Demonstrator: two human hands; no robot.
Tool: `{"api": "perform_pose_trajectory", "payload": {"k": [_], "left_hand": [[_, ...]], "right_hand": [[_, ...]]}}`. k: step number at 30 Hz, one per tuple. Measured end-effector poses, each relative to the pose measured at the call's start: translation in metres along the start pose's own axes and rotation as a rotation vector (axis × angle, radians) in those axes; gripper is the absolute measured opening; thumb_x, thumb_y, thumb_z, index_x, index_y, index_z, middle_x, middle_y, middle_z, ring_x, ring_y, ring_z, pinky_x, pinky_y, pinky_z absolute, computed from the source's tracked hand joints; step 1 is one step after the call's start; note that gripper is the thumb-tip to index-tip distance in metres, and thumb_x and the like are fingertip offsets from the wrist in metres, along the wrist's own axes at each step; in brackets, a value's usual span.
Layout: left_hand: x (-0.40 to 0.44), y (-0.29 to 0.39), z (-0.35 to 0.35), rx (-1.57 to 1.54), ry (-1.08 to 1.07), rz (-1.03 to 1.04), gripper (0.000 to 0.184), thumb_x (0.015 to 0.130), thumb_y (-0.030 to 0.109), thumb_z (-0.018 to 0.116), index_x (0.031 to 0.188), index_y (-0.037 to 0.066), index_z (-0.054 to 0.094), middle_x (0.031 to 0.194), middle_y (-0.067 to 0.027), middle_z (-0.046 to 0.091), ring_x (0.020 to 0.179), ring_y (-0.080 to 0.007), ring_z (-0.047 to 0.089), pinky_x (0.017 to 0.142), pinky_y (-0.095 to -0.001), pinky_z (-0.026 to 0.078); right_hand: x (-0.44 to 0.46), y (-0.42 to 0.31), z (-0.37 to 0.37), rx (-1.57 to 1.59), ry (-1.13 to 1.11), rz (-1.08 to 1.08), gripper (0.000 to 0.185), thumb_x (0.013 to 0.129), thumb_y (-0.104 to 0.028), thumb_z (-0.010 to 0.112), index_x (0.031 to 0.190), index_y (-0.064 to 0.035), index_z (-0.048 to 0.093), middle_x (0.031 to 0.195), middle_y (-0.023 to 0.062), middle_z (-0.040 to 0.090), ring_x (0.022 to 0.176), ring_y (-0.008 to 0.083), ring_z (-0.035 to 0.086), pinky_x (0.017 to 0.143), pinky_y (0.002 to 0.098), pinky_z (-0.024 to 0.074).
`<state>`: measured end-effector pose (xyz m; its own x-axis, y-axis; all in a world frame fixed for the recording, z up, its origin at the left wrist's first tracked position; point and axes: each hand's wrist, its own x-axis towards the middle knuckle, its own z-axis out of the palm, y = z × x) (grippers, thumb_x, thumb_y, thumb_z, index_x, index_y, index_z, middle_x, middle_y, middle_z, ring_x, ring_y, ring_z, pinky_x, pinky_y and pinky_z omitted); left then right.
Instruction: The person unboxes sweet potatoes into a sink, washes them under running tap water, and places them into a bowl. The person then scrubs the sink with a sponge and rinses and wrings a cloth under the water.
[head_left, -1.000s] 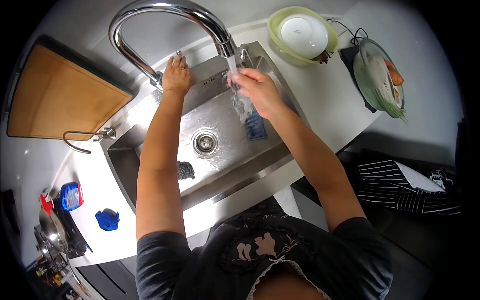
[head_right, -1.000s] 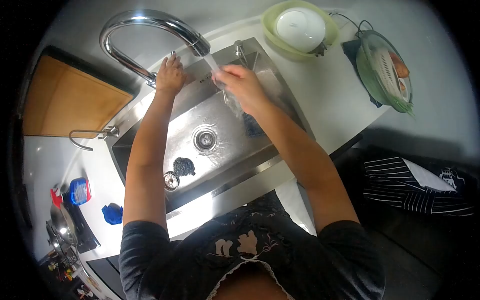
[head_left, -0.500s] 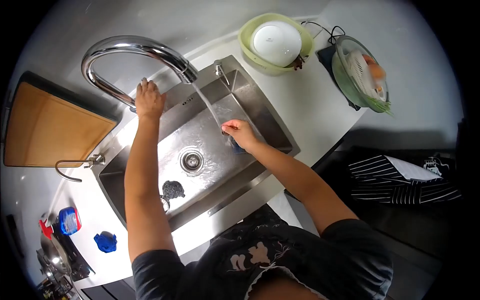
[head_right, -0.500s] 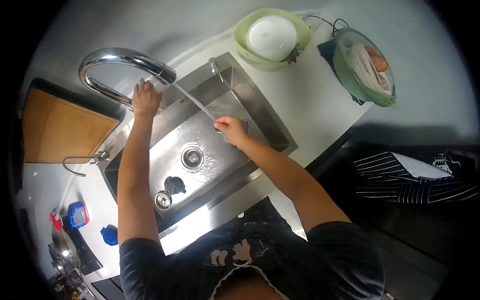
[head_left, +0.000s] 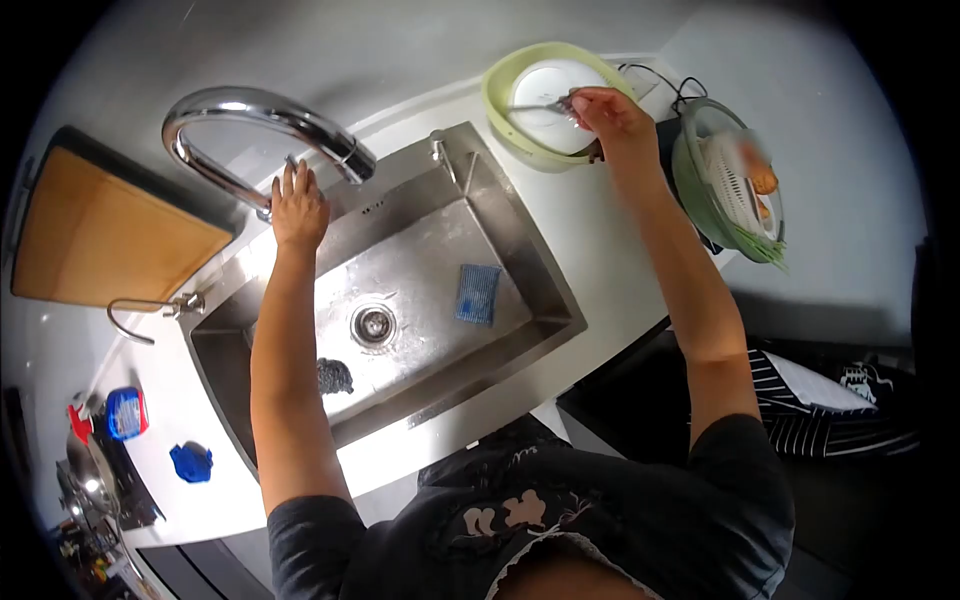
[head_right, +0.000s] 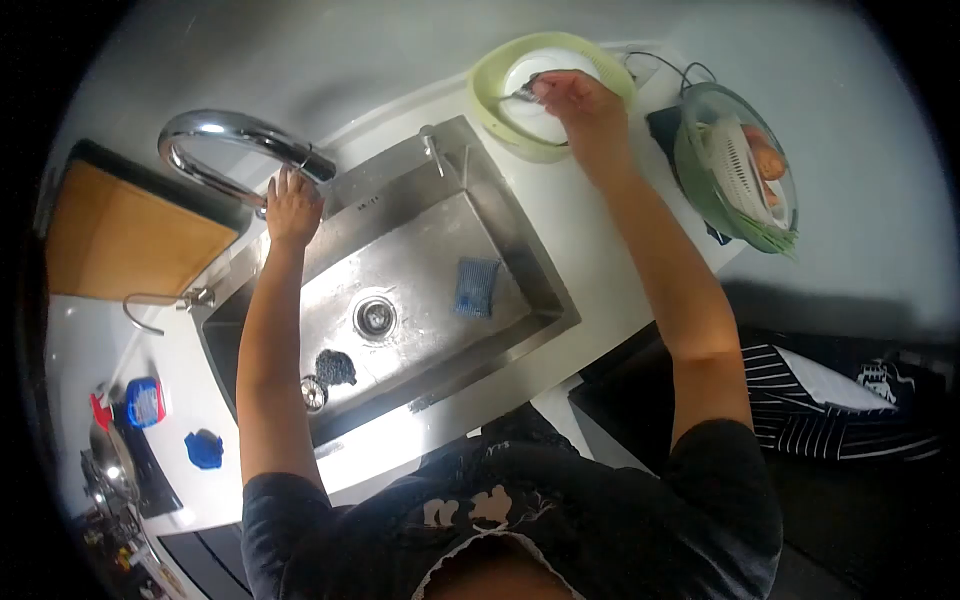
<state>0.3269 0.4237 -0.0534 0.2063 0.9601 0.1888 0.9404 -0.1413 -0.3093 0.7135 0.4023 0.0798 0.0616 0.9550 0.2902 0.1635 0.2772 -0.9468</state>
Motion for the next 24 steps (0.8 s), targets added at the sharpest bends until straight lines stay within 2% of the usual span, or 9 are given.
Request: {"api": "perform_pose_trajectory", "payload": {"k": [2, 5, 10, 13, 15, 17, 19, 21, 24], "left_hand": [[0.0, 0.002, 0.0, 0.041, -0.085, -0.037, 0.054, 0.079, 0.034, 0.051, 0.124, 0.004, 0.042, 0.137, -0.007, 0.03, 0.127, -0.0244, 0.025, 0.104, -0.0415, 0.022], [0.001, 0.002, 0.003, -0.04, -0.008, -0.097, 0.054, 0.078, 0.032, 0.053, 0.122, 0.003, 0.042, 0.136, -0.0166, 0.028, 0.125, -0.0263, 0.028, 0.103, -0.0405, 0.023], [0.016, 0.0, 0.0, -0.254, -0.07, -0.219, 0.059, 0.077, 0.034, 0.055, 0.124, 0.002, 0.039, 0.13, -0.0235, 0.035, 0.119, -0.0309, 0.038, 0.1, -0.0402, 0.029], [0.026, -0.007, 0.008, -0.392, -0.075, -0.267, 0.061, 0.077, 0.036, 0.055, 0.124, 0.001, 0.037, 0.124, -0.0236, 0.042, 0.112, -0.0332, 0.045, 0.096, -0.0397, 0.033], [0.03, -0.008, 0.005, -0.48, -0.106, -0.309, 0.063, 0.078, 0.036, 0.054, 0.126, 0.0, 0.035, 0.125, -0.0238, 0.042, 0.112, -0.0332, 0.045, 0.097, -0.0393, 0.033], [0.032, -0.009, 0.006, -0.5, -0.146, -0.33, 0.066, 0.079, 0.036, 0.052, 0.129, 0.0, 0.029, 0.127, -0.024, 0.039, 0.115, -0.0334, 0.043, 0.099, -0.0384, 0.031], [0.033, -0.009, 0.003, -0.493, -0.166, -0.322, 0.067, 0.08, 0.036, 0.051, 0.131, 0.0, 0.027, 0.128, -0.0241, 0.038, 0.116, -0.0331, 0.042, 0.1, -0.0377, 0.03], [0.033, -0.011, 0.01, -0.456, -0.183, -0.26, 0.065, 0.081, 0.033, 0.048, 0.133, 0.002, 0.023, 0.131, -0.0216, 0.035, 0.12, -0.0309, 0.038, 0.102, -0.0379, 0.027], [0.033, -0.007, 0.012, -0.451, -0.253, -0.175, 0.064, 0.083, 0.029, 0.045, 0.136, 0.004, 0.019, 0.136, -0.0157, 0.031, 0.126, -0.0283, 0.03, 0.105, -0.0395, 0.021]], "right_hand": [[0.016, 0.037, 0.002, -0.139, -0.005, 0.013, 0.018, 0.082, -0.015, 0.058, 0.093, -0.0008, 0.061, 0.084, 0.0024, 0.063, 0.078, 0.0084, 0.056, 0.07, 0.022, 0.0433], [0.022, 0.098, 0.009, -0.282, -0.036, -0.045, 0.019, 0.081, -0.016, 0.06, 0.093, -0.0012, 0.061, 0.082, 0.0065, 0.064, 0.077, 0.012, 0.06, 0.07, 0.0235, 0.0452], [0.015, 0.136, 0.01, -0.471, -0.099, 0.007, 0.026, 0.08, -0.017, 0.06, 0.102, -0.0026, 0.058, 0.092, 0.0108, 0.062, 0.084, 0.0202, 0.06, 0.076, 0.0285, 0.0451], [-0.014, 0.102, 0.021, -0.916, 0.105, -0.612, 0.029, 0.077, -0.014, 0.061, 0.104, -0.0053, 0.055, 0.101, 0.0127, 0.057, 0.093, 0.0268, 0.055, 0.081, 0.0331, 0.0424], [-0.062, 0.103, 0.038, -0.67, -0.026, -0.349, 0.031, 0.073, -0.015, 0.063, 0.101, -0.0066, 0.054, 0.103, 0.0147, 0.052, 0.099, 0.0314, 0.049, 0.085, 0.0378, 0.0391], [-0.118, 0.116, 0.071, -0.697, -0.284, -0.109, 0.033, 0.072, -0.022, 0.066, 0.098, -0.006, 0.052, 0.101, 0.0146, 0.05, 0.099, 0.032, 0.048, 0.084, 0.0398, 0.0394], [-0.155, 0.147, 0.103, -0.833, -0.592, 0.388, 0.051, 0.071, -0.031, 0.068, 0.109, -0.0039, 0.047, 0.109, 0.0151, 0.049, 0.103, 0.031, 0.048, 0.088, 0.0413, 0.0385], [-0.19, 0.22, 0.128, -1.038, -0.717, 0.546, 0.077, 0.068, -0.043, 0.069, 0.124, -0.002, 0.035, 0.123, 0.0201, 0.041, 0.115, 0.0328, 0.039, 0.094, 0.0415, 0.0345], [-0.205, 0.261, 0.152, -1.106, -0.662, 0.812, 0.094, 0.065, -0.049, 0.069, 0.132, -0.001, 0.024, 0.131, 0.0255, 0.029, 0.122, 0.0374, 0.03, 0.098, 0.0412, 0.0303]]}}
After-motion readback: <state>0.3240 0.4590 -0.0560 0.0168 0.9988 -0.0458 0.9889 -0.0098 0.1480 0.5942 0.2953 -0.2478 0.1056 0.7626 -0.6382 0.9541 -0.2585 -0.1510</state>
